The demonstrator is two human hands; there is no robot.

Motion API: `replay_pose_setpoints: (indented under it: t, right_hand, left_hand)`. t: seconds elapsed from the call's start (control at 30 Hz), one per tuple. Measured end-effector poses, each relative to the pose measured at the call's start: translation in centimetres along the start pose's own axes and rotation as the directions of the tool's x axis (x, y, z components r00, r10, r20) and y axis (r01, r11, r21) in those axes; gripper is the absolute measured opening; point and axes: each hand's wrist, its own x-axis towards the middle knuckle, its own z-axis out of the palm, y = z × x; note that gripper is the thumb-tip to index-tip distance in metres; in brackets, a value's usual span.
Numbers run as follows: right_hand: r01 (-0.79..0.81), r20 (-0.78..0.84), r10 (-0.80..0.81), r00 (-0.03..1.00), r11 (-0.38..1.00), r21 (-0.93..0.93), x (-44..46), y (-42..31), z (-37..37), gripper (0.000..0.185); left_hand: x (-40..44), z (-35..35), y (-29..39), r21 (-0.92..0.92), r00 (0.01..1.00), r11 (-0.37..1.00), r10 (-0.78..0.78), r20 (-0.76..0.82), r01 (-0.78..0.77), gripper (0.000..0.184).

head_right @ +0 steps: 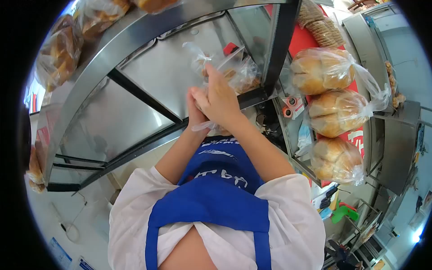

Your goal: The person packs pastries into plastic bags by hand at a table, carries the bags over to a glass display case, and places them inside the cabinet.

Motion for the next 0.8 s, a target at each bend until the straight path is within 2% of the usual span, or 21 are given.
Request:
replay_pose_setpoints:
  t: [0.07, 0.1, 0.17, 0.2, 0.27, 0.3, 0.37, 0.4, 0.43, 0.5, 0.53, 0.57, 0.63, 0.67, 0.7, 0.77, 0.8]
  right_hand:
    - [-0.167, 0.23, 0.169, 0.958, 0.986, -0.03, -0.1, -0.8, -0.4, 0.073]
    - [-0.169, 0.235, 0.172, 0.957, 0.985, -0.035, -0.3, -0.1, -0.5, 0.073]
    - [-0.267, 0.257, 0.246, 0.935, 0.963, 0.048, -0.1, 1.9, -1.2, 0.084]
    - [-0.254, 0.271, 0.236, 0.933, 0.967, 0.033, -0.1, 2.0, -1.9, 0.084]
    - [-0.43, 0.48, 0.38, 0.79, 0.903, -0.007, -1.1, 1.6, -3.1, 0.089]
    - [-0.425, 0.497, 0.38, 0.78, 0.905, -0.026, -1.3, 1.8, -2.9, 0.089]
    - [-0.388, 0.564, 0.277, 0.778, 0.918, 0.085, -1.4, 3.1, -2.0, 0.093]
    - [-0.361, 0.515, 0.259, 0.817, 0.927, 0.105, -1.3, 4.0, -1.3, 0.089]
    - [-0.343, 0.565, 0.255, 0.785, 0.938, 0.054, 0.1, 5.2, -0.9, 0.089]
    - [-0.457, 0.607, 0.286, 0.741, 0.877, 0.145, 2.0, 7.2, -0.3, 0.077]
    - [-0.66, 0.642, 0.384, 0.664, 0.704, 0.261, 3.2, 7.6, 0.1, 0.067]
    - [-0.781, 0.703, 0.424, 0.571, 0.545, 0.306, 4.5, 8.6, 0.1, 0.059]
    - [-0.795, 0.686, 0.417, 0.596, 0.427, 0.431, 7.2, 9.7, 1.5, 0.045]
    - [-0.759, 0.634, 0.426, 0.645, 0.454, 0.467, 8.9, 10.7, 2.2, 0.04]
    - [-0.715, 0.58, 0.423, 0.696, 0.478, 0.51, 11.0, 11.6, 3.1, 0.035]
    - [-0.633, 0.547, 0.324, 0.772, 0.472, 0.614, 15.9, 12.2, 5.3, 0.03]
    - [-0.619, 0.587, 0.223, 0.778, 0.431, 0.657, 19.4, 14.7, 5.8, 0.028]
  left_hand:
    - [-1.0, 0.0, -0.5, -0.159, 0.995, 0.983, -0.083, 0.058, 0.092, 0.07]
    - [-1.4, -0.1, -0.5, -0.166, 0.995, 0.982, -0.084, 0.056, 0.092, 0.07]
    - [-1.9, 0.6, 0.0, -0.232, 0.993, 0.97, -0.095, -0.067, 0.077, 0.063]
    - [-1.7, 0.7, 0.6, -0.252, 0.995, 0.965, -0.084, -0.06, 0.066, 0.063]
    - [-1.4, 0.3, 1.7, -0.187, 0.999, 0.982, -0.023, -0.045, 0.015, 0.051]
    - [-1.2, 0.1, 2.0, -0.211, 0.999, 0.977, -0.015, -0.05, 0.004, 0.051]
    - [-0.4, 0.5, 3.1, -0.135, 0.998, 0.99, -0.038, -0.048, 0.031, 0.049]
    - [0.1, 0.5, 3.4, -0.122, 0.993, 0.992, -0.056, -0.108, 0.043, 0.048]
    - [1.2, 0.4, 3.7, -0.195, 0.993, 0.981, -0.03, -0.113, 0.008, 0.048]
    - [2.6, 0.0, 4.5, -0.097, 0.993, 0.995, -0.016, -0.116, 0.004, 0.051]
    - [3.8, -0.6, 4.7, -0.14, 0.997, 0.99, 0.023, -0.078, -0.033, 0.053]
    - [3.7, -0.3, 5.1, -0.215, 0.994, 0.974, 0.044, -0.105, -0.066, 0.053]
    - [3.3, 0.4, 6.7, -0.036, 0.971, 0.98, 0.187, -0.147, -0.194, 0.054]
    - [4.3, -1.5, 5.6, 0.125, 0.918, 0.934, 0.353, -0.183, -0.334, 0.052]
    - [3.8, -2.8, 5.3, 0.078, 0.895, 0.927, 0.375, -0.242, -0.367, 0.052]
    - [1.4, -4.6, 4.9, 0.371, 0.877, 0.831, 0.473, -0.082, -0.413, 0.045]
    - [0.5, -5.4, 4.2, 0.408, 0.867, 0.84, 0.462, -0.188, -0.359, 0.04]
